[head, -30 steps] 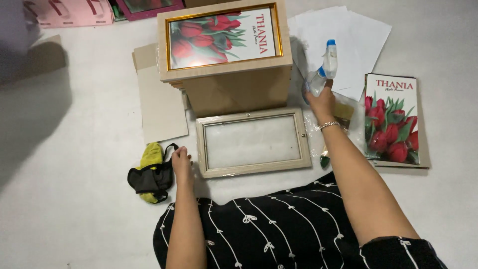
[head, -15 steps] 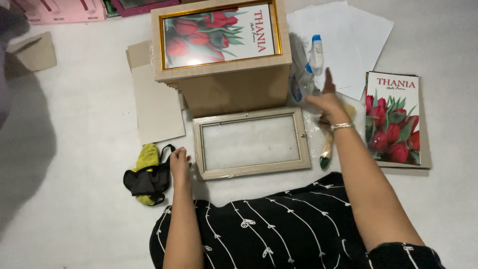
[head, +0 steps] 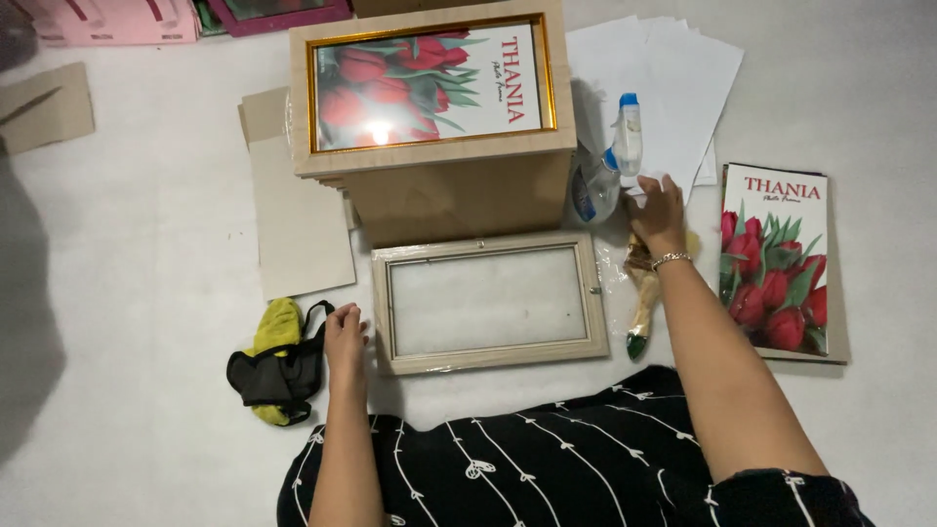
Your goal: Clean a picture frame by brushing off debris, applying spray, and wiping with a cloth
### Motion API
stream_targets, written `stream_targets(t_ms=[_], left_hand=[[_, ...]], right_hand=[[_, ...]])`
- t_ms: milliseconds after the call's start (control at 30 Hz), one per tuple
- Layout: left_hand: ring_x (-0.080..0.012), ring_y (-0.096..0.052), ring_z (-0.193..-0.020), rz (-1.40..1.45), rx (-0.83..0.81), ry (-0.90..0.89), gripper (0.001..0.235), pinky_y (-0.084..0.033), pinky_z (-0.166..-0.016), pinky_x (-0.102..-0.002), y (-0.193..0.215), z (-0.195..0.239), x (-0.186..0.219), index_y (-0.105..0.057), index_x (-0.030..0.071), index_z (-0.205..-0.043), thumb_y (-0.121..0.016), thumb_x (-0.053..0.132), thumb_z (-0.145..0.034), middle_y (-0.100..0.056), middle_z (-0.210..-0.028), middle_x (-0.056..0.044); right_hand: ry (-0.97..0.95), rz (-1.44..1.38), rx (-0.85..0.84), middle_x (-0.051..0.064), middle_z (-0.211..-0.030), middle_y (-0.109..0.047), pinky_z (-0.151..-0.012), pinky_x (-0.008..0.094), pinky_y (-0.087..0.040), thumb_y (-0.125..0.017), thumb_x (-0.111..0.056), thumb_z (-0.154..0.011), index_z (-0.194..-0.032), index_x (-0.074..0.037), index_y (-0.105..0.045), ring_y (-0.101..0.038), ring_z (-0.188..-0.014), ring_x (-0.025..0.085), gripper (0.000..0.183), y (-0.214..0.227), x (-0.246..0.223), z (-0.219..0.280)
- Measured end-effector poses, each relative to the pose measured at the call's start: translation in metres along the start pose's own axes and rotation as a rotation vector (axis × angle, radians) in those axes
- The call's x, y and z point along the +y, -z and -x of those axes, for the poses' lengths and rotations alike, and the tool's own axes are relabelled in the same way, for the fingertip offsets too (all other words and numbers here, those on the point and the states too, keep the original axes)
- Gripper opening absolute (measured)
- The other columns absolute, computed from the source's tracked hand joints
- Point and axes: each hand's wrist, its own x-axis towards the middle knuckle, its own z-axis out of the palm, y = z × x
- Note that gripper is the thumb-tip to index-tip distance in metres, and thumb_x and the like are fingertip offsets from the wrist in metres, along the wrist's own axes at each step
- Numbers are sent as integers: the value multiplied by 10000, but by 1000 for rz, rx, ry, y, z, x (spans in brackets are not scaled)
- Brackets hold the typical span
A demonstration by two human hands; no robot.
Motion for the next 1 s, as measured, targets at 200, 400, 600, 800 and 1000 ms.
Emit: stream_targets(t_ms=[200,400,600,800,1000], left_hand=[[-377,-642,-1159,19,-21,-1,433,-535,-934,-480,0,-8,-11,-613,10,-1319,-614,300,-998,-614,-1280,-221],[-444,-596,-1238,27,-40,39,424,-498,-999,-535,-4,20,25,-605,-10,-1326,-582,279,-1016,-611,-1322,-260],[-415,-614,-1209,11,-44,26,411,-504,-980,-520,-8,13,17,-624,3,-1311,-594,293,-1022,-641,-1303,-241],[-328,-612,-1111,4,-39,-9,394,-509,-930,-474,-9,8,6,-631,1,-1299,-585,283,-1028,-654,-1253,-205],[-321,-680,-1077,-137,-72,-79,316,-568,-875,-446,-14,13,6,-681,82,-1230,-627,288,-998,-692,-1199,-160]], right_hand=[[-286,-120,347,50,-1174,-529,-987,424,-482,-806,-509,-901,-1106,-183,-580,-551,-1156,274,446,-38,91,-74],[-499,-240,-80,265,-1630,-239,-1251,557,-183,-811,-683,-836,-1654,-203,-117,-245,-1522,454,1175,73,-14,-56],[-570,-151,39,289,-1490,-371,-1207,538,-261,-946,-543,-800,-1592,-212,-157,-337,-1433,458,1166,17,7,-90],[-595,-632,184,116,-1007,-748,-820,415,-608,-957,-259,-720,-1153,-39,-694,-745,-1002,324,552,-26,103,-113],[-476,-781,156,119,-1152,-690,-884,484,-549,-889,-145,-796,-1243,-119,-630,-666,-1139,330,518,-2,40,-73]])
